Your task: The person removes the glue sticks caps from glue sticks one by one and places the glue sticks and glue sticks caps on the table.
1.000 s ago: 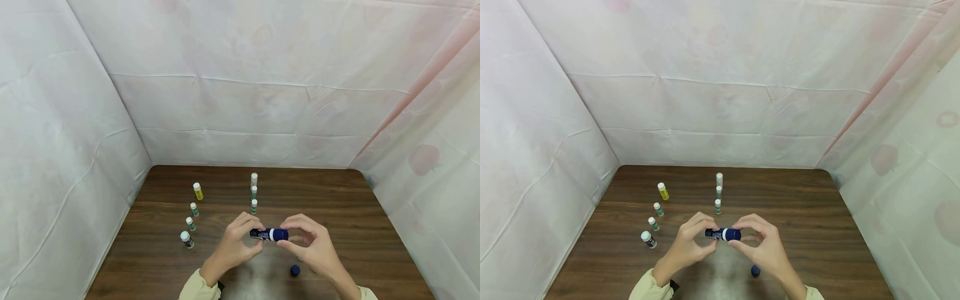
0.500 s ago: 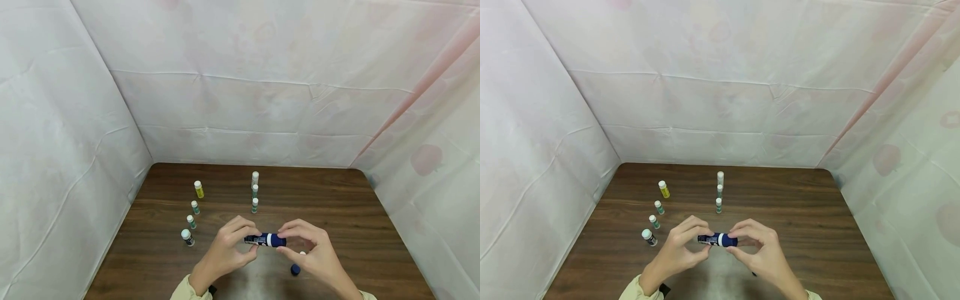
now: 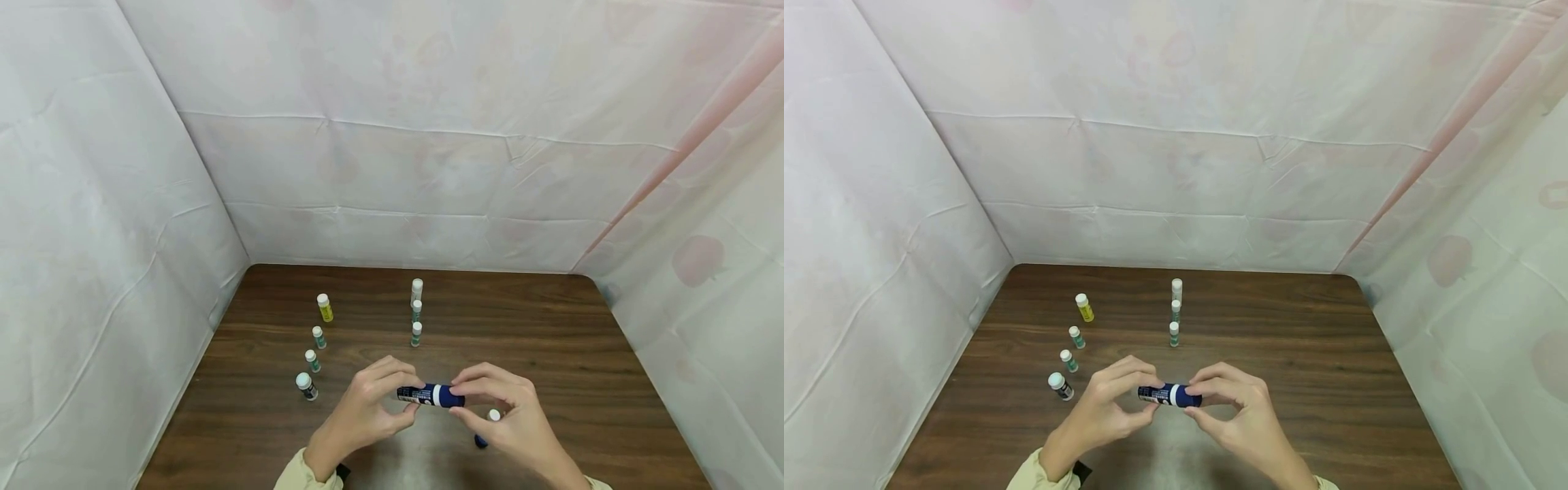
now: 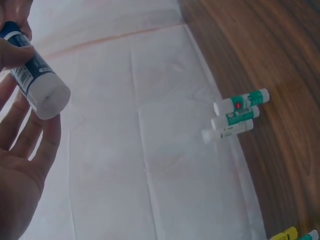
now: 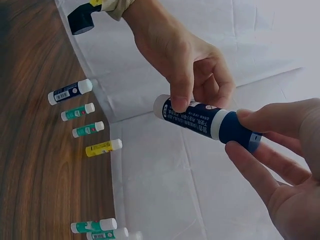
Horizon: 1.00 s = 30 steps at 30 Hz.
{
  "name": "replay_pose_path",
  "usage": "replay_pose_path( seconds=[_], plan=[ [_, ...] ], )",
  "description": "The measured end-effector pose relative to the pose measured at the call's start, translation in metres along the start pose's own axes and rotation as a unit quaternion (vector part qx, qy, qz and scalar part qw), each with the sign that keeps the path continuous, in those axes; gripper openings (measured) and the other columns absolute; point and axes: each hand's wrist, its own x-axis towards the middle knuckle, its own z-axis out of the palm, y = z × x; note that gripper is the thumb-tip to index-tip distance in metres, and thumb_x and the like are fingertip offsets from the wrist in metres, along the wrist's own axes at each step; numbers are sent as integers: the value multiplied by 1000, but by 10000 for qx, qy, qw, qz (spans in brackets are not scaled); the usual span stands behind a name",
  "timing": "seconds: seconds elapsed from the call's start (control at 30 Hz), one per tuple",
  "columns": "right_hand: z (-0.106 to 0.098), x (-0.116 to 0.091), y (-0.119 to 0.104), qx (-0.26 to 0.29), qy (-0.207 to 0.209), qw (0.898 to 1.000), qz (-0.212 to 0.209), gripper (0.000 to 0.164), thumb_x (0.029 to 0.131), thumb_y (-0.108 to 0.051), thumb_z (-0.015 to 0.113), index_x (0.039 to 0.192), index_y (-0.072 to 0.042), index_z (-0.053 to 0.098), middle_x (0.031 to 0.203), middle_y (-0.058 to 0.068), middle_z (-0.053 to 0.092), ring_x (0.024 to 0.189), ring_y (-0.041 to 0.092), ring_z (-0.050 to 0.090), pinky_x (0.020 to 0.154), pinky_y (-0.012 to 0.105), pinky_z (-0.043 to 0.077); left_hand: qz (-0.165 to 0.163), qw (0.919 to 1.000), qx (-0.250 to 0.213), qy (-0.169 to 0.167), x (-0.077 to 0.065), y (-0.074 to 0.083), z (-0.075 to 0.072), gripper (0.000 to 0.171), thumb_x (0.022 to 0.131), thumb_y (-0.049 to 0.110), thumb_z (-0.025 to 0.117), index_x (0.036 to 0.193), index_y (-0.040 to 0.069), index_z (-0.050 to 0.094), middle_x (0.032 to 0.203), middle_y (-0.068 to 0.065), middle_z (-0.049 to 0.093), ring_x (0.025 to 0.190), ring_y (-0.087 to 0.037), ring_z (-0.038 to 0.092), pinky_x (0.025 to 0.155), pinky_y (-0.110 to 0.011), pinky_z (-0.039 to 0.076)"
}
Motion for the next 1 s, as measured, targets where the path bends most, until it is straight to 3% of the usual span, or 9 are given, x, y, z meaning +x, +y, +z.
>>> replay_pose_path(
  seconds=[0.23,0.37,0.5,0.83,1.0],
  plan=[
    [2,3,-2,-368,-43,9990,-257,42,62,22,75,96,-2,70,96,15,63,80,20,66,63,27,57,-73,9999,-97,-87,-1,-1,-4,34,66,-1,76,95,14,67,96,5,64,86,-6,57,75,-14,48],
    [1,11,-14,-795,-10,9950,-609,42,59,20,77,93,-4,71,94,13,64,79,19,65,67,21,55,-211,9993,-266,-170,-5,-3,-8,36,66,-3,76,97,13,67,95,3,65,86,-8,58,74,-15,49],
    [-4,21,-26,-928,43,9920,-852,38,61,16,78,92,-5,71,93,13,65,78,19,64,69,19,53,-335,9990,-306,-41,-10,-7,-14,40,62,-5,77,97,10,67,94,-1,66,88,-12,61,75,-17,50],
    [-2,24,-29,-931,42,9931,-716,42,59,19,76,93,-5,71,93,13,64,77,18,64,68,18,52,-486,9984,-257,110,-14,-9,-15,39,63,-4,77,97,12,67,95,-1,66,85,-11,61,70,-19,51],
    [-2,23,-28,-1074,57,9927,-538,46,55,23,75,91,-5,71,93,12,64,76,17,64,68,18,52,-476,9982,-248,262,-7,1,-20,39,59,-9,76,93,7,66,91,-4,66,78,-14,60,67,-17,50]
  ],
)
